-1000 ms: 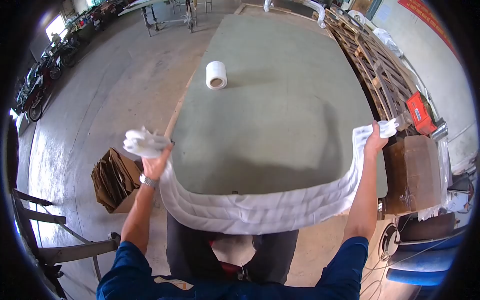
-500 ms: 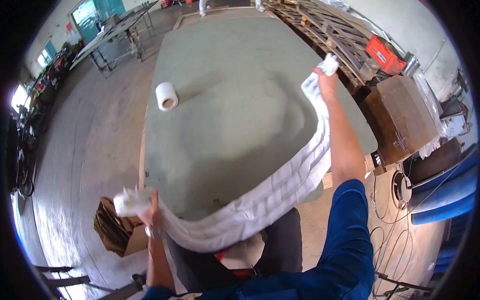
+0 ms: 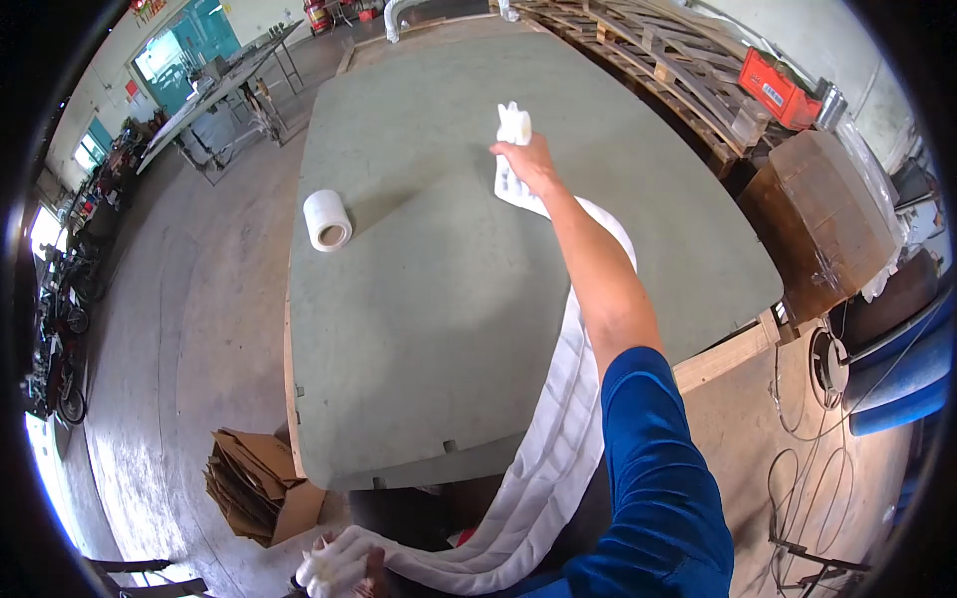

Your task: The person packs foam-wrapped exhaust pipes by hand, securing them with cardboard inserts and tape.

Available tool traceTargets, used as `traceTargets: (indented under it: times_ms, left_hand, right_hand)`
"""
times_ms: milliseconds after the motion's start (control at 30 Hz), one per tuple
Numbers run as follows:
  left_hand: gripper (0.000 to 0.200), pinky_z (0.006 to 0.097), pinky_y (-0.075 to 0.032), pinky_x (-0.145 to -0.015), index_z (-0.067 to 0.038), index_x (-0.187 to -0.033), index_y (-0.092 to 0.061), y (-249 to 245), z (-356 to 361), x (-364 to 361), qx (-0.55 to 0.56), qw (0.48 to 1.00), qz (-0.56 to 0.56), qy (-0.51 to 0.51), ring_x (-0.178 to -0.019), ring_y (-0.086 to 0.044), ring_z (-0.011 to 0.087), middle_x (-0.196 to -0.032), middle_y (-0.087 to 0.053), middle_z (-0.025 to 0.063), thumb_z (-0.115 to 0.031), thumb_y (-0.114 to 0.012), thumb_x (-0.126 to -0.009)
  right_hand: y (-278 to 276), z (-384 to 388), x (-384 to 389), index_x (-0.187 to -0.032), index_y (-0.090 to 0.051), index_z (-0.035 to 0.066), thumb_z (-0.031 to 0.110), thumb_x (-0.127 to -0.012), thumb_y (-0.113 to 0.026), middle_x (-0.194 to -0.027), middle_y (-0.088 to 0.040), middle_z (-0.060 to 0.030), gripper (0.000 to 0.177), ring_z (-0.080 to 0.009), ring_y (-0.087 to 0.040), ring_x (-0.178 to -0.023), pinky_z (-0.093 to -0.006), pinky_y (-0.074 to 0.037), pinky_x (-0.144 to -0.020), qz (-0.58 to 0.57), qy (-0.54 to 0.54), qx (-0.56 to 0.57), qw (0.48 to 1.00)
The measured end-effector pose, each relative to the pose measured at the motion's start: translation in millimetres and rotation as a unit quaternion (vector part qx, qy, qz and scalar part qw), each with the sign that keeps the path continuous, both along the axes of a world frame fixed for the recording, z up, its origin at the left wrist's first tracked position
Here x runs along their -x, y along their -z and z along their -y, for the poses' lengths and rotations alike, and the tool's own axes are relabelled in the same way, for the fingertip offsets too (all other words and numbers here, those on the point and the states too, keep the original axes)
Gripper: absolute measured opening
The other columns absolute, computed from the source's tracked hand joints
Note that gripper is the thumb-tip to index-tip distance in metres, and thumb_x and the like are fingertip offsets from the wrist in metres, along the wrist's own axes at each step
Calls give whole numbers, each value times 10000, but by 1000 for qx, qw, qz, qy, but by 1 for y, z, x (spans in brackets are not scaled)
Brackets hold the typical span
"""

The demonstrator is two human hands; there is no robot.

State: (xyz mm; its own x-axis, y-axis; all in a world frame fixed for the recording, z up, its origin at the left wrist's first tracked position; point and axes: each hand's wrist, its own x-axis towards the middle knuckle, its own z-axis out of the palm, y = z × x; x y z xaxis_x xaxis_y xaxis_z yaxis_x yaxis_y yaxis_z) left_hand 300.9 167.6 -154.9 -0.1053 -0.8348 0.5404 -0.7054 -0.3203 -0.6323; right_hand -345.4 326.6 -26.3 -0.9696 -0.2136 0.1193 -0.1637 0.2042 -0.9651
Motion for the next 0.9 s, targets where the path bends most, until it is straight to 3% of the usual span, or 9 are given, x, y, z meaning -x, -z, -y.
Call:
traceTargets:
  times_ms: [200,367,433,500,600,633,667,767,900]
  left_hand:
    - [524,419,-478,-916,-18,-1200,-585,-69,-60,81,-266,843,-380,272,-1015,-593,280,-1140,-628,138,-263,-810,-795]
    - [557,416,-470,-940,-25,-1215,-575,-36,-73,-60,-404,466,-644,452,-1034,-587,288,-1149,-620,135,-286,-814,-785]
    - [545,396,-452,-983,-28,-1229,-569,-45,-89,-43,-370,532,-702,295,-1035,-583,284,-1133,-622,107,-291,-786,-805]
    - [298,407,-450,-754,-128,-864,-600,-45,-81,-47,-371,576,-605,407,-791,-529,246,-876,-534,25,-279,-804,-708]
    - [337,453,-493,-907,-81,-978,-641,-58,-84,-51,-297,611,-486,550,-936,-629,293,-956,-673,118,-306,-784,-773]
    - [391,458,-543,-760,-68,-1022,-636,-44,-87,-65,-398,499,-652,409,-869,-654,283,-942,-685,118,-343,-780,-785]
    - [172,454,-479,-906,-106,-727,-697,-93,-97,-45,-301,517,-640,482,-745,-631,289,-883,-684,64,-143,-854,-666]
    - [567,369,-574,-714,-61,-1145,-601,-166,-119,-39,-294,460,-632,550,-767,-700,243,-897,-712,84,-185,-892,-675]
    - [527,343,-590,-773,-77,-1108,-680,-178,-141,-50,-307,448,-575,612,-833,-724,247,-928,-739,73,-221,-911,-657]
  right_hand:
    - [12,17,-32,-1231,-543,-29,323,-747,-803,-1126,-642,-147,653,-211,-611,-993,-361,-489,-853,42,-102,35,993]
    - [16,-90,-85,-1506,-277,-54,425,-765,-829,-1492,-391,-307,1041,-372,-401,-1400,-416,-358,-1140,-76,18,-162,984]
    - [15,-157,-165,-1468,-335,-73,402,-815,-798,-1489,-391,-304,931,-364,-429,-1380,-421,-389,-1109,-75,38,-140,987]
    - [2,-197,-276,-1461,-331,-75,392,-876,-748,-1487,-386,-306,856,-342,-409,-1398,-427,-386,-1103,6,111,-107,988]
    - [52,-231,-392,-1513,-253,-36,388,-939,-674,-1522,-362,-244,829,-322,-374,-1415,-425,-337,-1137,102,148,34,983]
    - [65,-228,-425,-1520,-246,-24,395,-965,-636,-1529,-361,-222,797,-318,-380,-1410,-422,-334,-1140,123,162,90,975]
    - [82,-232,-444,-1520,-246,-24,395,-965,-636,-1529,-361,-222,797,-318,-380,-1410,-422,-334,-1140,129,144,89,977]
    - [63,-206,-493,-1507,-302,12,617,-987,-411,-1462,-458,-189,805,-342,-449,-1351,-485,-360,-1128,348,-70,351,866]
    - [49,-184,-529,-1444,-387,6,677,-938,-360,-1316,-562,-219,840,-375,-576,-1169,-524,-475,-993,344,-122,527,768]
